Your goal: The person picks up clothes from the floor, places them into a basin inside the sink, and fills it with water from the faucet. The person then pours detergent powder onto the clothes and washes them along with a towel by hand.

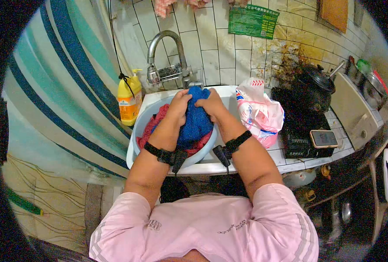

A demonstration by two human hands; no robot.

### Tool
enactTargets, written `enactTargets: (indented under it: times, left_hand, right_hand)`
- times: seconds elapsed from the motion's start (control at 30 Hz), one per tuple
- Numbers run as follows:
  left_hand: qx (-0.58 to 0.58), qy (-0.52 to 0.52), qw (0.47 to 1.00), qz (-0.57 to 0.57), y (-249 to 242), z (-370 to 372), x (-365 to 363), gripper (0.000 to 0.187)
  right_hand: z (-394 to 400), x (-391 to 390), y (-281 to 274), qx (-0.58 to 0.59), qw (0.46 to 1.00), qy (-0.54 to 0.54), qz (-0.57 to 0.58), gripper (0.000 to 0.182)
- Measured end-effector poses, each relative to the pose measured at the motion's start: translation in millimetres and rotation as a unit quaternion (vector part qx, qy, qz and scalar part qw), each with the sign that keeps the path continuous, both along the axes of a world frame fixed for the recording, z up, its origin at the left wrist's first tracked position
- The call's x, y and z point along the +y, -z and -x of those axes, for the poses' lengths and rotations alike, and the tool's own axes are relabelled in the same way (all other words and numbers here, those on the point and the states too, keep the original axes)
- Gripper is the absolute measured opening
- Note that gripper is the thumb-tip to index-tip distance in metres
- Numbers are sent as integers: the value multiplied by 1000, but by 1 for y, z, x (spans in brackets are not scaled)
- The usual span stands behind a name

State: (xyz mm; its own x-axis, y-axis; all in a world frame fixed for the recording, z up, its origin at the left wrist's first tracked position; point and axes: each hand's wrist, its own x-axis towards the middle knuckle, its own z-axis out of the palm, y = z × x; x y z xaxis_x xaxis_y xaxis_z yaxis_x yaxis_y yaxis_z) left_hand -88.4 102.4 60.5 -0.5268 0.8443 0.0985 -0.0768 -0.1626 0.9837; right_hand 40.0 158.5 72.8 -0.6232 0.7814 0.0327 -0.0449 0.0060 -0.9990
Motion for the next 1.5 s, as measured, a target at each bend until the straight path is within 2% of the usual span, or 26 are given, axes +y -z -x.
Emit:
enactTargets:
  times: [0.07, 0.1, 0.23, 0.27, 0.33, 0.37, 0.43, 0.47, 0.53, 0.57, 0.6, 0.63, 0.7, 0.77, 0.83, 0.87, 0.93, 0.97, 1.03, 1.1, 1.17, 1.3, 1.33, 1.37, 1.43, 1.5]
  left_hand:
    - [16, -24, 999, 46, -25, -5, -20, 43]
    - [-8, 16, 998, 53, -37, -5, -34, 49]
    - [4, 108, 993, 52, -43, 8, -62, 68]
    - [7, 109, 992, 55, -51, 1, -73, 68]
    - [22, 51, 998, -27, -75, -19, -101, 90]
    - [22, 52, 998, -24, -67, -15, -99, 90]
    - [242, -71, 965, -70, -44, 2, -90, 81]
    - [242, -71, 965, -69, -39, 7, -89, 81]
    - [305, -151, 940, 21, -40, 9, -91, 55]
    - [305, -150, 940, 21, -46, 10, -96, 55]
    - [270, -163, 948, 31, -54, 14, -102, 42]
    - [235, -175, 955, 42, -66, 16, -110, 30]
    - [270, -174, 944, 80, -83, 28, -118, 27]
    - [303, -176, 929, 116, -92, 61, -113, 25]
    - [327, -142, 934, 13, -85, 108, -91, 27]
    - [326, -144, 934, 13, -102, 100, -94, 27]
    - [221, -124, 967, -2, -142, 84, -104, 25]
    - [220, -124, 967, -2, -157, 74, -111, 25]
    - [152, -88, 984, -17, -174, 58, -118, 25]
    - [198, -83, 977, 1, -170, 55, -121, 30]
    - [300, -30, 947, 113, -156, 55, -122, 33]
    - [210, 55, 959, 184, -99, 79, -112, 27]
    - [208, 52, 959, 186, -89, 86, -109, 27]
    - [291, 45, 931, 215, -80, 97, -103, 28]
    - [449, 31, 852, 267, -62, 119, -92, 34]
    - [418, 33, 867, 269, -53, 125, -86, 39]
  right_hand:
    - [6, 4, -16, 74, 996, 50, -17, 58]
    - [11, 6, -25, 77, 996, 49, -16, 58]
    - [48, 18, -74, 106, 968, 120, -191, 46]
    - [48, 2, -96, 121, 970, 121, -174, 45]
    - [39, -31, -150, 156, 975, 90, -133, 42]
    - [40, -36, -166, 178, 977, 58, -107, 40]
    - [59, -33, -187, 181, 968, 102, -141, 36]
    - [64, -34, -194, 182, 956, 144, -177, 32]
    - [61, -37, -203, 176, 963, 134, -155, 36]
    - [57, -40, -208, 169, 969, 124, -134, 39]
    - [47, -41, -209, 167, 970, 120, -126, 41]
    - [49, -23, -202, 166, 971, 122, -126, 41]
    - [61, 29, -183, 243, 948, 150, -141, 33]
    - [29, 13, -185, 234, 956, 140, -108, 32]
    - [2, -3, -188, 225, 963, 128, -74, 32]
    - [-7, -7, -187, 218, 966, 123, -60, 33]
    - [-21, -4, -188, 184, 979, 85, -38, 36]
    - [-19, 9, -180, 183, 979, 85, -38, 36]
    - [-9, 35, -161, 167, 978, 120, -25, 25]
    - [-16, 35, -141, 197, 977, 75, 26, 27]
    - [-19, 41, -121, 133, 987, 74, 61, 34]
    - [-3, 60, -69, 83, 987, 115, 78, 30]
    - [0, 69, -54, 67, 993, 83, 54, 36]
    - [3, 71, -44, 67, 993, 80, 55, 36]
    - [7, 71, -28, -101, 995, 21, -15, 48]
    - [1, 37, -23, -96, 993, -26, -60, 53]
